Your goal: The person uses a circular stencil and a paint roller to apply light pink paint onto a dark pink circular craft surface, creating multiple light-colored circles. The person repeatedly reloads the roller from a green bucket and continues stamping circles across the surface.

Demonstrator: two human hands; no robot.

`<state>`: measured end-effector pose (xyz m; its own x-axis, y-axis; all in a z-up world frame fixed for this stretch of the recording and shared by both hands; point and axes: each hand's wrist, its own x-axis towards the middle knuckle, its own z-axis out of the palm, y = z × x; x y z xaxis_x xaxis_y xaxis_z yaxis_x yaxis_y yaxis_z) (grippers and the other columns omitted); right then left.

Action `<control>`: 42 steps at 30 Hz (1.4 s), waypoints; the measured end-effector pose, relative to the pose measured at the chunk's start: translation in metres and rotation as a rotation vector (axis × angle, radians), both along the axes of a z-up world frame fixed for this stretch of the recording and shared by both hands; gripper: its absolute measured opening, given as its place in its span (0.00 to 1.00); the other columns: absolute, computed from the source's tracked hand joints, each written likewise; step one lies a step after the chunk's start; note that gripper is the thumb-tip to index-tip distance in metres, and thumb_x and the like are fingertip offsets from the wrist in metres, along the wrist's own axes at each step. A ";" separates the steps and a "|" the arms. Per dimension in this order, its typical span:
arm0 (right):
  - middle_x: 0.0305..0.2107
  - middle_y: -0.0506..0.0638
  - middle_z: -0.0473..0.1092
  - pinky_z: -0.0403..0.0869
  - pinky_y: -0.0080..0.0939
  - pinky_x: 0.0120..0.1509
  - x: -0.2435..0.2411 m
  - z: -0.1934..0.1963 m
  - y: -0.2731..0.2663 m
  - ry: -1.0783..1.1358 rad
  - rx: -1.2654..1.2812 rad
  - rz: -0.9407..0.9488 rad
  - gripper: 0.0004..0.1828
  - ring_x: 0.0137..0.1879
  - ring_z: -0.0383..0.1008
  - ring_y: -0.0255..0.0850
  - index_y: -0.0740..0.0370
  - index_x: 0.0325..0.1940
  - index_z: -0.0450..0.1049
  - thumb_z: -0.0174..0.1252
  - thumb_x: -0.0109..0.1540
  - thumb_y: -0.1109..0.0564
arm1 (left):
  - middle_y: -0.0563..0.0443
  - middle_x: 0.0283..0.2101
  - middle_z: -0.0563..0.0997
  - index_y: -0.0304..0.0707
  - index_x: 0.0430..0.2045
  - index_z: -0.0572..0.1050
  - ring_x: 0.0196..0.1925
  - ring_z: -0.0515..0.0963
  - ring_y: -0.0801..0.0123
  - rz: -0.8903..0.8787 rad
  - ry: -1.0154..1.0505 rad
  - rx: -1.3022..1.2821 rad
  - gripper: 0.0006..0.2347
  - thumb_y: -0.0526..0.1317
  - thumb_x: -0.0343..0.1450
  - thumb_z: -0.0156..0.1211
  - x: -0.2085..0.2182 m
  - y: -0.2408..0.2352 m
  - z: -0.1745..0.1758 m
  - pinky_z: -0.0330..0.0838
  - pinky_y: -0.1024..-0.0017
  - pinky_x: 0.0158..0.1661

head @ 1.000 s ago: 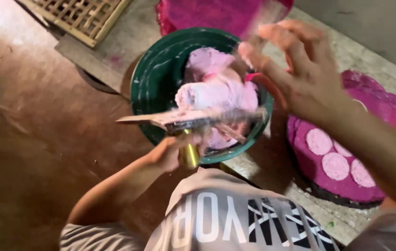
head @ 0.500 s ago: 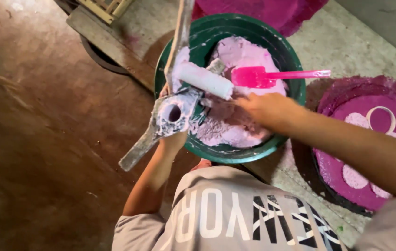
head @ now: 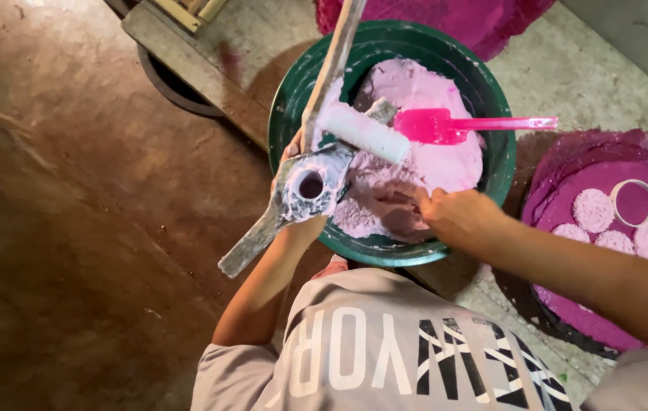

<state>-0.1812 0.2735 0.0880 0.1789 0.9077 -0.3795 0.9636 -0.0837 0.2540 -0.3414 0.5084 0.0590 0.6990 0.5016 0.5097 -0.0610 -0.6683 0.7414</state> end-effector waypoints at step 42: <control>0.26 0.47 0.71 0.74 0.38 0.28 -0.052 0.184 0.038 -0.178 0.232 0.056 0.09 0.28 0.76 0.39 0.58 0.38 0.72 0.55 0.60 0.51 | 0.42 0.61 0.78 0.44 0.70 0.61 0.54 0.81 0.50 -0.275 -0.096 0.295 0.32 0.32 0.66 0.57 0.033 -0.010 0.062 0.78 0.64 0.52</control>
<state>-0.2327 0.3119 0.2720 0.1708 0.9769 -0.1282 0.9105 -0.1068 0.3995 -0.3081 0.4989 0.1209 0.7291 0.1255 0.6728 -0.3266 -0.8001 0.5031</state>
